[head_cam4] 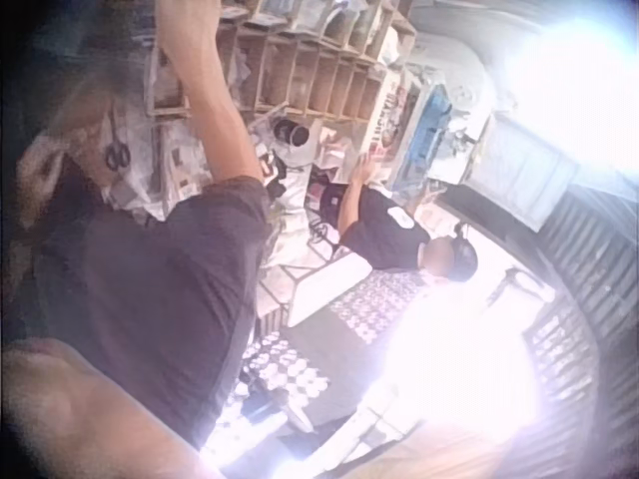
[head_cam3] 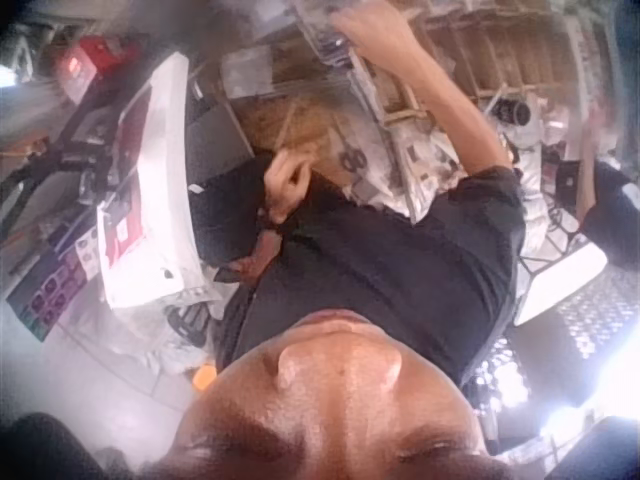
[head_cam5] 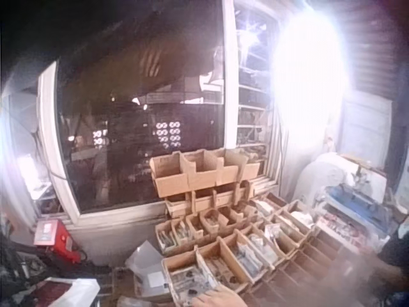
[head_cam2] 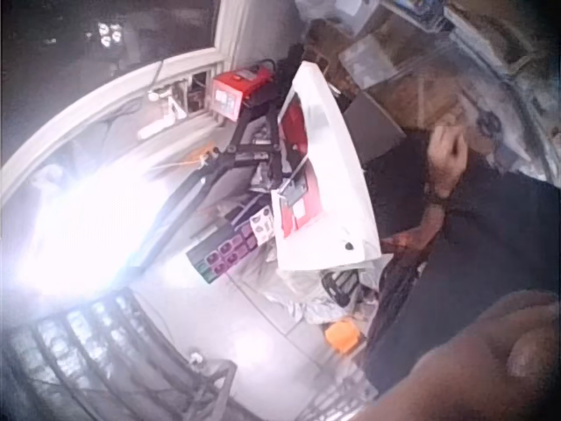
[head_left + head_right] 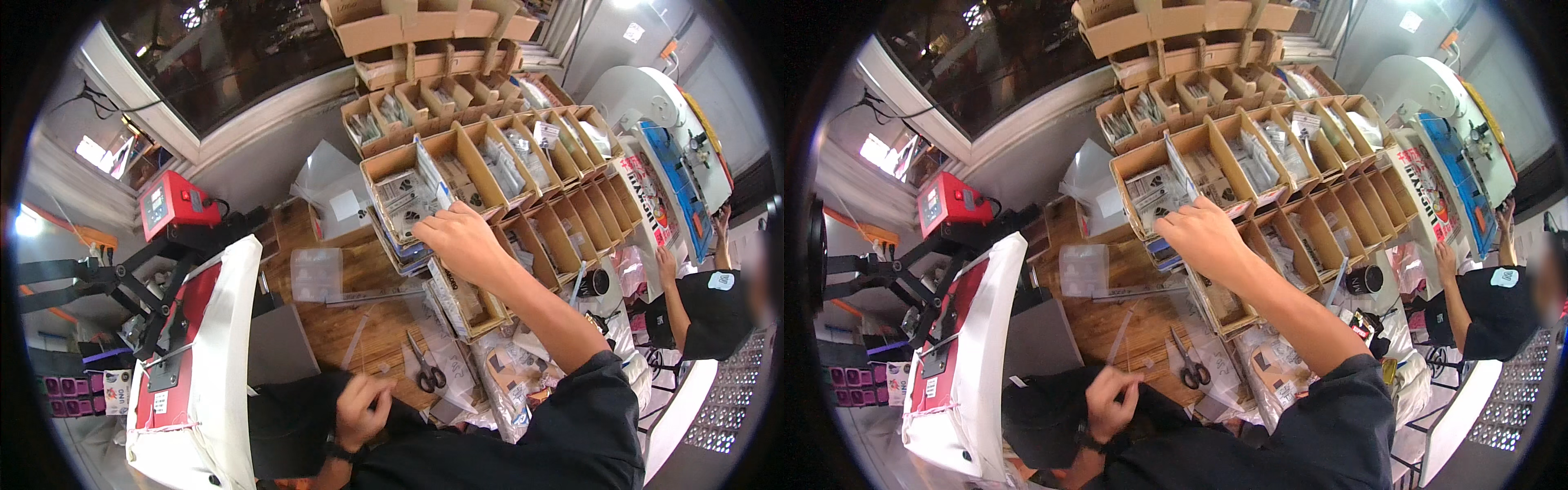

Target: The person lays a black sweatshirt on a wooden table and smooths it out. They use scissors to cut the tag off the sweatshirt. The person then cuts a piece of paper and places it into a cardboard organizer box.

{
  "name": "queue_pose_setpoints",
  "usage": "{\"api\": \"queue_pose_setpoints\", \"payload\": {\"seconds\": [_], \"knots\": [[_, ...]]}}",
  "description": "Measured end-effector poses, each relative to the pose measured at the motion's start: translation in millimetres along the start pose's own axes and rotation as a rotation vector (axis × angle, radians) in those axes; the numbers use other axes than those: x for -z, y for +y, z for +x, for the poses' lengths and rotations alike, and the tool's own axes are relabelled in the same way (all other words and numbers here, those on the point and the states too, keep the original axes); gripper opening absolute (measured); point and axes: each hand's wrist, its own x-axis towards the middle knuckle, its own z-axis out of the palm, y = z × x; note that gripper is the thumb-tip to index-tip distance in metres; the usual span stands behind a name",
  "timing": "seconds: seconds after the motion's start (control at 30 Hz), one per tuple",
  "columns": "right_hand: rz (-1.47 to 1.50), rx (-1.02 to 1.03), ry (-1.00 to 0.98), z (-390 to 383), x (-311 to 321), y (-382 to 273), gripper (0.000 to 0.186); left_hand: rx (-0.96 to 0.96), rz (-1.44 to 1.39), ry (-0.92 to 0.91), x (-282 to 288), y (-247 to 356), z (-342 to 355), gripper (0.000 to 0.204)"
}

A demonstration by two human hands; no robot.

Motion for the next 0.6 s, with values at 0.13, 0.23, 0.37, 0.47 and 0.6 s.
{"api": "queue_pose_setpoints", "payload": {"seconds": [0.13,0.23,0.37,0.47,0.6], "knots": [[0.039,0.016,-0.103,-13,40,-9,0.008,-0.370,0.115,0.195,11,60,99,0.014],[0.117,0.026,-0.140,-56,57,-16,0.007,-0.298,0.015,0.228,12,88,131,0.012],[0.113,-0.014,-0.193,-100,59,-30,0.014,-0.252,-0.020,0.043,-6,84,154,0.013],[0.125,-0.114,-0.178,-109,63,-42,0.032,-0.440,0.099,-0.121,-33,82,179,0.017],[0.181,-0.262,-0.081,-115,69,-62,0.054,-0.143,0.678,-0.370,-59,91,199,0.051]]}}
